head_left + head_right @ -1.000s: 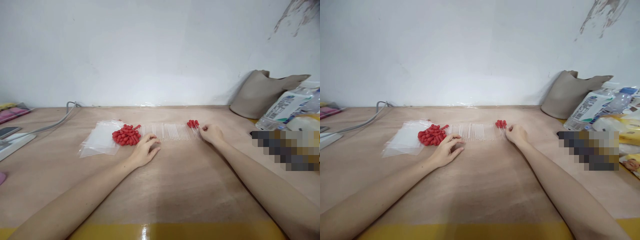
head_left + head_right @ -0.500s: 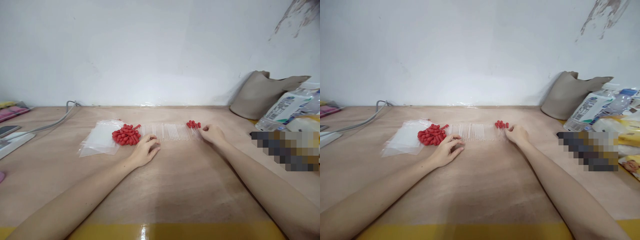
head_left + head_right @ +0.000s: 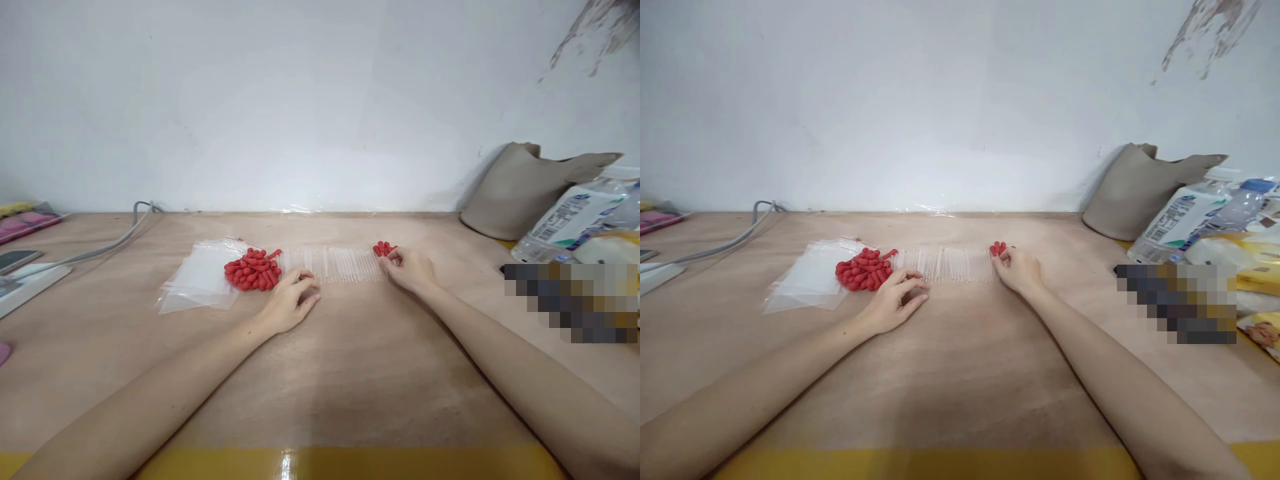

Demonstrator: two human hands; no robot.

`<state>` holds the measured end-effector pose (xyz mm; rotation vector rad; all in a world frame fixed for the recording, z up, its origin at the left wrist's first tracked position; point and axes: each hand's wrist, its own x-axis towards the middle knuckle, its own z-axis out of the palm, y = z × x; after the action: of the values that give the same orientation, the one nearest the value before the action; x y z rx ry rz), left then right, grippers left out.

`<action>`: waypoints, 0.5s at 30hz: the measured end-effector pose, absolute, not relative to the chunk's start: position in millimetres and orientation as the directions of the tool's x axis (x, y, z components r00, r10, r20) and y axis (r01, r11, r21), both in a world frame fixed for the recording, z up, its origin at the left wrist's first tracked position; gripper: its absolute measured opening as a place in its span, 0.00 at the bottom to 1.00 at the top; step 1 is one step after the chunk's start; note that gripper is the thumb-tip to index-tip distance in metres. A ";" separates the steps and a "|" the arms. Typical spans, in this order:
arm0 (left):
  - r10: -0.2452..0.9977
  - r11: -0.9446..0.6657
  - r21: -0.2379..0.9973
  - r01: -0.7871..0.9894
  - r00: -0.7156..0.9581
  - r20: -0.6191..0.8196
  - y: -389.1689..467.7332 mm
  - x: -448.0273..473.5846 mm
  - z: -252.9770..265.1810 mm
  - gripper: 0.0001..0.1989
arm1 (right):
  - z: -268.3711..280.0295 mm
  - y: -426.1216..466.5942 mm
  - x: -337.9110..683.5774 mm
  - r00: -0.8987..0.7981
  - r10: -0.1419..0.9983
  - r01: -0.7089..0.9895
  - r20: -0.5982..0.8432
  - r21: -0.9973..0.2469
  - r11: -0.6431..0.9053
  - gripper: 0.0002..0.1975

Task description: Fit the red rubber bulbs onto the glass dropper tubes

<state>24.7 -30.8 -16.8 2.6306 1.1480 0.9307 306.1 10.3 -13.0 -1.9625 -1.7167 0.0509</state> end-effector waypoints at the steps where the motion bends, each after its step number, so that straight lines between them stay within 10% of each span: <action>1: 0.698 -0.704 0.338 0.625 0.520 0.493 -30.9 24.8 -16.6 0.08 | -12.3 9.2 300.7 0.174 0.938 0.918 0.301 -0.395 -0.043 0.13; 15: 0.695 -0.705 0.328 0.629 0.520 0.497 -29.8 24.7 -17.6 0.07 | -15.0 10.2 281.3 0.213 0.935 0.950 0.284 -0.283 -0.131 0.14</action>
<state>24.7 -29.8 -17.6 2.6439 1.1564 0.9388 281.3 10.2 -15.0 -2.0966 -1.7491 -0.0523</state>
